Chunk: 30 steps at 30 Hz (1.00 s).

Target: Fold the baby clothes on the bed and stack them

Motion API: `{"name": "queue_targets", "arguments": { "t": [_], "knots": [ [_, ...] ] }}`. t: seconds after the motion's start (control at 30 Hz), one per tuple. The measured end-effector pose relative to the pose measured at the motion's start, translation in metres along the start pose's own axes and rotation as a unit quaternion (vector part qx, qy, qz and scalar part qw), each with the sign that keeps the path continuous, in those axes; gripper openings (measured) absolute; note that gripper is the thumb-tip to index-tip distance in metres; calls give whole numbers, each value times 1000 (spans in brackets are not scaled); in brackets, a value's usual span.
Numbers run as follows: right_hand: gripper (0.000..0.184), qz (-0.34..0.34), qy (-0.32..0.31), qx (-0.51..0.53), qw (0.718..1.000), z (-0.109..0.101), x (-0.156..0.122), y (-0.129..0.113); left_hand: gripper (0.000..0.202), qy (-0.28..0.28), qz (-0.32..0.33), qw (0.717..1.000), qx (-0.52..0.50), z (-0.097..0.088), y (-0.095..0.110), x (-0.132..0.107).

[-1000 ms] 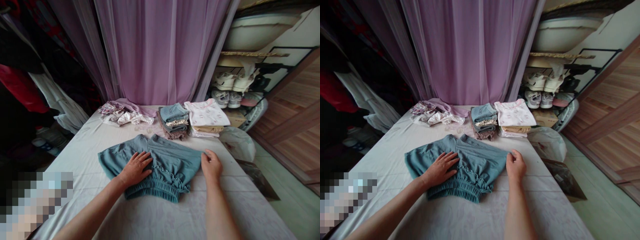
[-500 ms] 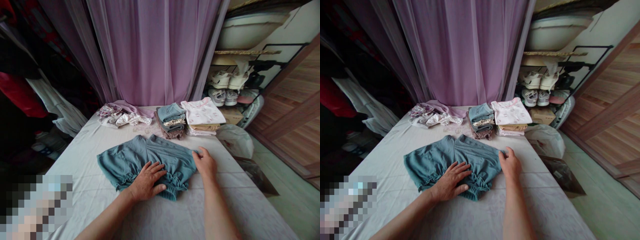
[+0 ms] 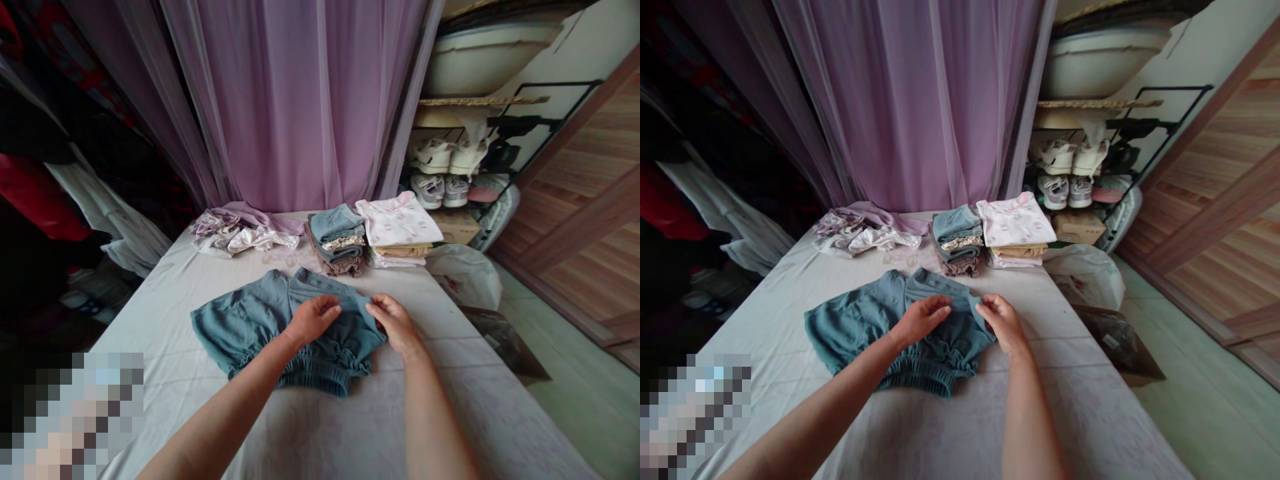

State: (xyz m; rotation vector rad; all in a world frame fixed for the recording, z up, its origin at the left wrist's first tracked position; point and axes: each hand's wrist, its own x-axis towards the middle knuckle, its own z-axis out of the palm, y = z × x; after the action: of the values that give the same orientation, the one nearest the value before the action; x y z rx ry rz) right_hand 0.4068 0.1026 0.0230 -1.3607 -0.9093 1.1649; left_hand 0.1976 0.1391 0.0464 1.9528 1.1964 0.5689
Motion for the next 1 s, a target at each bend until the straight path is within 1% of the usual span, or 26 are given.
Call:
{"name": "queue_targets", "arguments": {
  "t": [0.07,0.13,0.17,0.2,0.27,0.3,0.33,0.43,0.57,0.67,0.8,0.83,0.9,1.0],
  "knots": [
    [48,12,-43,18,999,0,-2,0,36,16,0,999,51,1,-1,10],
    [47,9,-50,30,998,-3,-2,2,36,31,11,987,157,-10,-5,25],
    [46,3,-43,34,998,-5,-1,3,35,36,16,975,218,-19,-7,33],
    [45,-3,-34,38,999,-8,0,5,35,30,15,961,274,-30,-10,42],
    [44,-15,-19,45,999,-13,3,9,38,-5,-2,931,365,-52,-17,60],
    [43,-19,-13,49,999,-16,4,10,40,-25,-5,918,397,-63,-20,67],
    [43,-23,-9,53,998,-19,5,11,40,-38,-7,911,411,-72,-23,74],
    [41,-22,-5,72,997,-23,6,11,36,-69,-3,903,424,-91,-32,89],
    [40,-16,4,98,995,-23,6,7,26,-99,8,899,427,-100,-41,99],
    [42,-5,13,102,995,-21,6,4,22,-91,1,899,428,-103,-45,104],
    [44,10,4,124,992,-14,-2,-9,21,-54,-15,907,418,-110,-44,104],
    [45,11,-7,132,991,-10,-5,-14,21,-44,-17,910,413,-113,-43,102],
    [46,15,-52,134,990,3,-14,-28,21,-27,-20,917,398,-119,-43,98],
    [43,2,-163,88,983,34,-34,-52,24,-3,-21,929,370,-130,-46,88]
  ]
}}
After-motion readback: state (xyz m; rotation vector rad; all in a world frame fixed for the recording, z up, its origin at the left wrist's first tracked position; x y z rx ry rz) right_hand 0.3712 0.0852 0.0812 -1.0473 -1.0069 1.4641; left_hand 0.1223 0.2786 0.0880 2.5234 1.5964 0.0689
